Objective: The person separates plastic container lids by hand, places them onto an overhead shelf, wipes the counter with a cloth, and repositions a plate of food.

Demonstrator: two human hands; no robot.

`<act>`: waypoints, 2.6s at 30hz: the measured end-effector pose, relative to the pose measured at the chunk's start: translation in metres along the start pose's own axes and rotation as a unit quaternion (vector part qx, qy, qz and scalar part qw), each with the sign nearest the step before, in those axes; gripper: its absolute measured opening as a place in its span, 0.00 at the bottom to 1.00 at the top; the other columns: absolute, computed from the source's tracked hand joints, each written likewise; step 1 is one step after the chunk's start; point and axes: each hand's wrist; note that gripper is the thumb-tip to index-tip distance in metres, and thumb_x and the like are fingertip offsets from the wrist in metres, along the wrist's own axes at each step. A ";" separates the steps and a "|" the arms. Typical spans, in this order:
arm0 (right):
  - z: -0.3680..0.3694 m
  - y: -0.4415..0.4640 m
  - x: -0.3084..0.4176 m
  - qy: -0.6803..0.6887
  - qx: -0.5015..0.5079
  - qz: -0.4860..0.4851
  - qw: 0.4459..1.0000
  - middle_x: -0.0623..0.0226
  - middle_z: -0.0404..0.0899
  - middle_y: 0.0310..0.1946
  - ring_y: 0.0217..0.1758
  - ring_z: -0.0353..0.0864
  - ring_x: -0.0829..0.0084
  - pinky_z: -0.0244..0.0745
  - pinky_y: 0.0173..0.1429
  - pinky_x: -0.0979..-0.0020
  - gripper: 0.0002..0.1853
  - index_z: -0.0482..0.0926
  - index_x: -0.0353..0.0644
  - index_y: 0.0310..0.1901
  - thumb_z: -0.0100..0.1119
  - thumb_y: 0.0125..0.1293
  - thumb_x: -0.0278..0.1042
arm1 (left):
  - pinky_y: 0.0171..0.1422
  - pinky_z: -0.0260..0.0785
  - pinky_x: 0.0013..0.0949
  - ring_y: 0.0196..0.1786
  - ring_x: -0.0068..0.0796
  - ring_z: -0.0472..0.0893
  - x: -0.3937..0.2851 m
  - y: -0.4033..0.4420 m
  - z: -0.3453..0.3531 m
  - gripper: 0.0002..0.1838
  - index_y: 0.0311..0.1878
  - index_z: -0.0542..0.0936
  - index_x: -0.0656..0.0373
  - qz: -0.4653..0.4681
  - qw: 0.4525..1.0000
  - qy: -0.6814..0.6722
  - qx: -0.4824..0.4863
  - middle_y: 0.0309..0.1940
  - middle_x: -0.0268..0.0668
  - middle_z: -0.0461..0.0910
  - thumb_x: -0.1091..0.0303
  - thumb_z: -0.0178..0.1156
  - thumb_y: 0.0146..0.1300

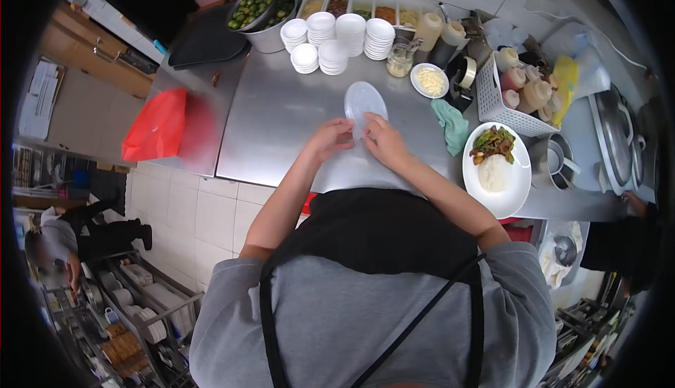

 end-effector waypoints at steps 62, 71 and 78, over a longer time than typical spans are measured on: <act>-0.089 -0.031 0.094 0.337 -0.075 0.011 0.938 0.69 0.76 0.31 0.35 0.75 0.81 0.71 0.42 0.77 0.09 0.75 0.34 0.34 0.63 0.51 0.25 | 0.49 0.73 0.30 0.45 0.27 0.78 -0.061 -0.142 0.080 0.18 0.55 0.68 0.69 0.232 0.971 0.056 -0.003 0.46 0.44 0.76 0.77 0.51 0.61; -0.097 -0.027 0.084 0.442 0.011 0.091 0.893 0.69 0.79 0.32 0.35 0.76 0.82 0.72 0.41 0.80 0.09 0.78 0.33 0.37 0.62 0.54 0.25 | 0.49 0.74 0.32 0.44 0.29 0.78 -0.060 -0.140 0.075 0.18 0.54 0.69 0.69 0.219 0.975 0.032 0.008 0.45 0.43 0.76 0.74 0.52 0.61; -0.094 -0.027 0.080 0.448 0.002 0.084 0.890 0.68 0.79 0.30 0.33 0.77 0.82 0.73 0.39 0.81 0.08 0.79 0.34 0.35 0.63 0.53 0.24 | 0.49 0.73 0.31 0.46 0.28 0.77 -0.060 -0.140 0.073 0.18 0.55 0.69 0.67 0.209 0.977 0.032 0.022 0.46 0.43 0.76 0.76 0.51 0.61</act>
Point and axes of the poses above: each hand's wrist, its own y-axis towards the middle knuckle, its own z-axis out of the palm, x = y × z
